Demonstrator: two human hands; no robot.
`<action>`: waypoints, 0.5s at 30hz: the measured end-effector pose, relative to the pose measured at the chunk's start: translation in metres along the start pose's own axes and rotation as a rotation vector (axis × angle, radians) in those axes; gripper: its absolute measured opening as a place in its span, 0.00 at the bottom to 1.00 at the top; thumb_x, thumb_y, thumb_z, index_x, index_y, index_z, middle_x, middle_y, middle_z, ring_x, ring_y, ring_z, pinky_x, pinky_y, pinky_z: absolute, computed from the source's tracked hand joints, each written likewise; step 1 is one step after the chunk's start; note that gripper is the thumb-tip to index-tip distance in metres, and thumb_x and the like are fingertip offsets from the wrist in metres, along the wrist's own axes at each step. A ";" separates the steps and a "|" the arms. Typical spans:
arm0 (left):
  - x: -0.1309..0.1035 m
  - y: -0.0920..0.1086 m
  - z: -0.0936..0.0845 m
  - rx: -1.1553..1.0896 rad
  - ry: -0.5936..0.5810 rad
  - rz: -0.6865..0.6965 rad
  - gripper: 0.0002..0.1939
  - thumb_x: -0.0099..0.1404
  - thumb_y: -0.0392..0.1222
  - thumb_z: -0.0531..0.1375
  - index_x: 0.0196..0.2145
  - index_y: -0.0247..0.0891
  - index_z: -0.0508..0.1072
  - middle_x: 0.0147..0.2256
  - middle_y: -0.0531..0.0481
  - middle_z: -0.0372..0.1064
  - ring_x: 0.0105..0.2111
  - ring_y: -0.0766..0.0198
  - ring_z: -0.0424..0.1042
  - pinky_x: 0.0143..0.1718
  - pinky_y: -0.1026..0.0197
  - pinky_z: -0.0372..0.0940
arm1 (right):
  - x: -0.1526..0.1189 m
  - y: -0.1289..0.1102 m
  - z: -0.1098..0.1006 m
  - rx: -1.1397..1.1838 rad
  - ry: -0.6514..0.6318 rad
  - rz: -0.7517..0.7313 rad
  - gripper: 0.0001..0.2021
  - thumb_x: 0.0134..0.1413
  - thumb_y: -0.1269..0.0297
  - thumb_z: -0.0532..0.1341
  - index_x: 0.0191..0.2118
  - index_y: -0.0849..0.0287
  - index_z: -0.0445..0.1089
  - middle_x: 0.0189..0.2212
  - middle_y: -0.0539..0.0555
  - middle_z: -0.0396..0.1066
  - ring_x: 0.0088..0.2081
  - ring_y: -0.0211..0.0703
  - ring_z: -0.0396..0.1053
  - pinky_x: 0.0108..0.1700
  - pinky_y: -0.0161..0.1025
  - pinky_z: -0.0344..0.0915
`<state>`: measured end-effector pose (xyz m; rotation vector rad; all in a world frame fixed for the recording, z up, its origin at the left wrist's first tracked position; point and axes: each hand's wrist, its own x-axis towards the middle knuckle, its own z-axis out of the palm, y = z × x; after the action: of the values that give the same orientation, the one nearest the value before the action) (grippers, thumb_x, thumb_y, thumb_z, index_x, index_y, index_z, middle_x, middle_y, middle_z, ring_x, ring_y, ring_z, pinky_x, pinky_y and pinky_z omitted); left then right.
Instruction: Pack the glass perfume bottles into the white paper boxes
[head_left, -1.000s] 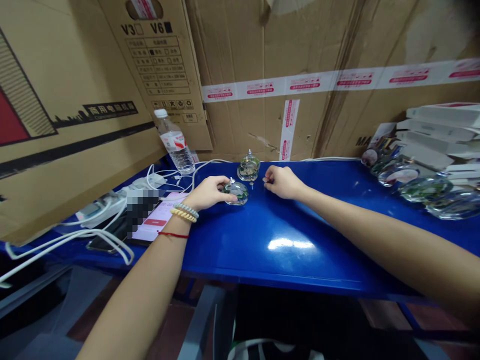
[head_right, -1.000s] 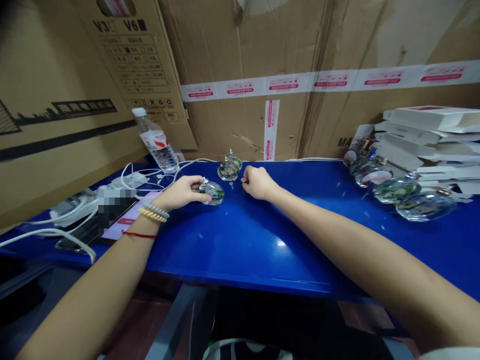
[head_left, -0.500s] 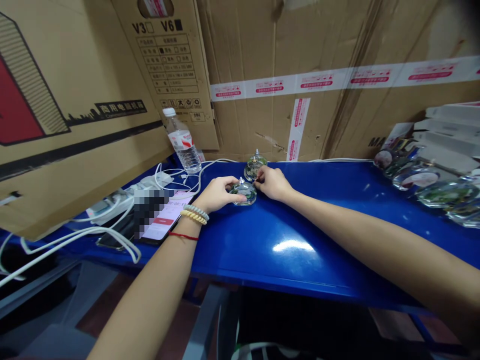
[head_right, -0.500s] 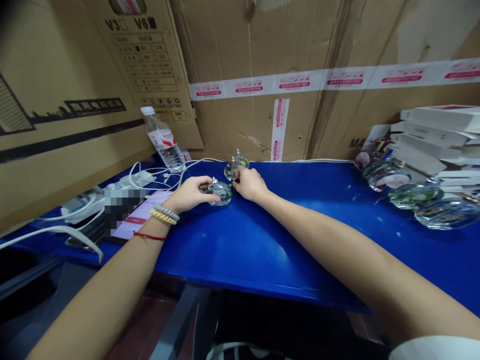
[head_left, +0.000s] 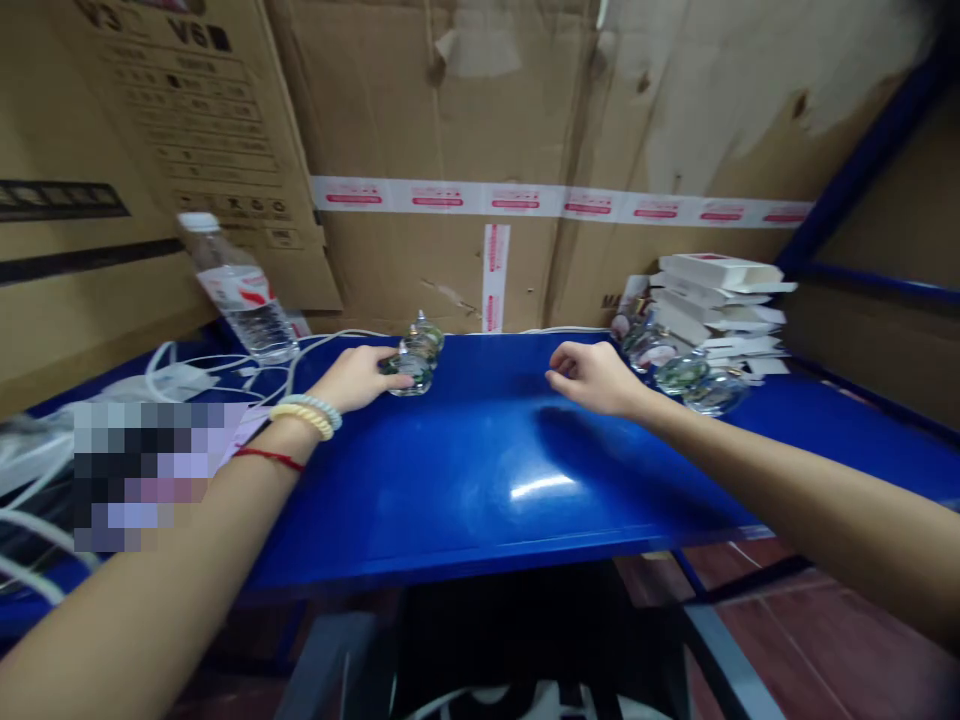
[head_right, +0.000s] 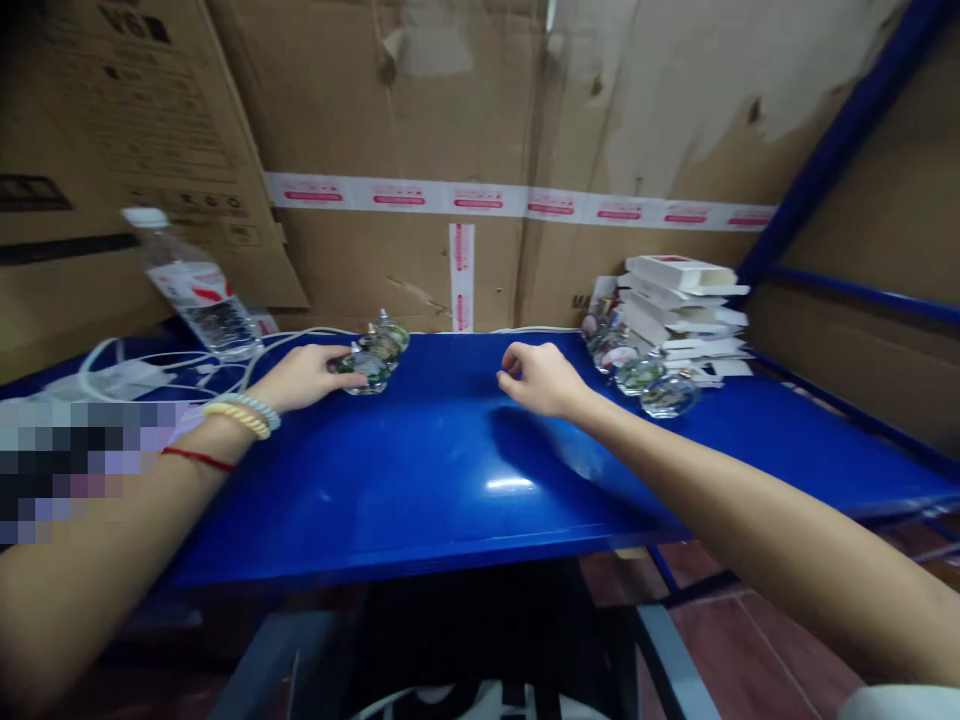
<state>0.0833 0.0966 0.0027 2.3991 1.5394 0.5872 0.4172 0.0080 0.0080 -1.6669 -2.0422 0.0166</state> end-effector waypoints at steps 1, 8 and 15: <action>0.002 0.000 -0.001 0.021 -0.002 -0.010 0.27 0.55 0.56 0.62 0.49 0.38 0.76 0.37 0.44 0.78 0.36 0.51 0.74 0.40 0.56 0.64 | -0.005 0.014 -0.015 -0.068 0.025 0.015 0.07 0.51 0.64 0.59 0.34 0.59 0.71 0.31 0.54 0.77 0.33 0.43 0.74 0.37 0.36 0.65; 0.007 0.002 -0.002 0.056 -0.011 -0.035 0.31 0.52 0.57 0.63 0.50 0.36 0.73 0.47 0.37 0.75 0.46 0.42 0.73 0.49 0.48 0.64 | 0.011 0.105 -0.101 -0.460 0.124 0.379 0.12 0.48 0.66 0.57 0.38 0.61 0.74 0.39 0.60 0.77 0.42 0.53 0.73 0.41 0.41 0.65; -0.006 0.019 -0.025 0.037 0.186 -0.247 0.38 0.45 0.61 0.68 0.49 0.35 0.70 0.43 0.38 0.75 0.41 0.46 0.75 0.43 0.50 0.66 | 0.061 0.138 -0.103 -0.484 0.087 0.445 0.15 0.49 0.68 0.57 0.42 0.64 0.75 0.43 0.63 0.76 0.46 0.54 0.72 0.46 0.41 0.67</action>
<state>0.0852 0.0827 0.0315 2.1837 1.9028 0.7500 0.5754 0.0685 0.0774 -2.3431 -1.6533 -0.4204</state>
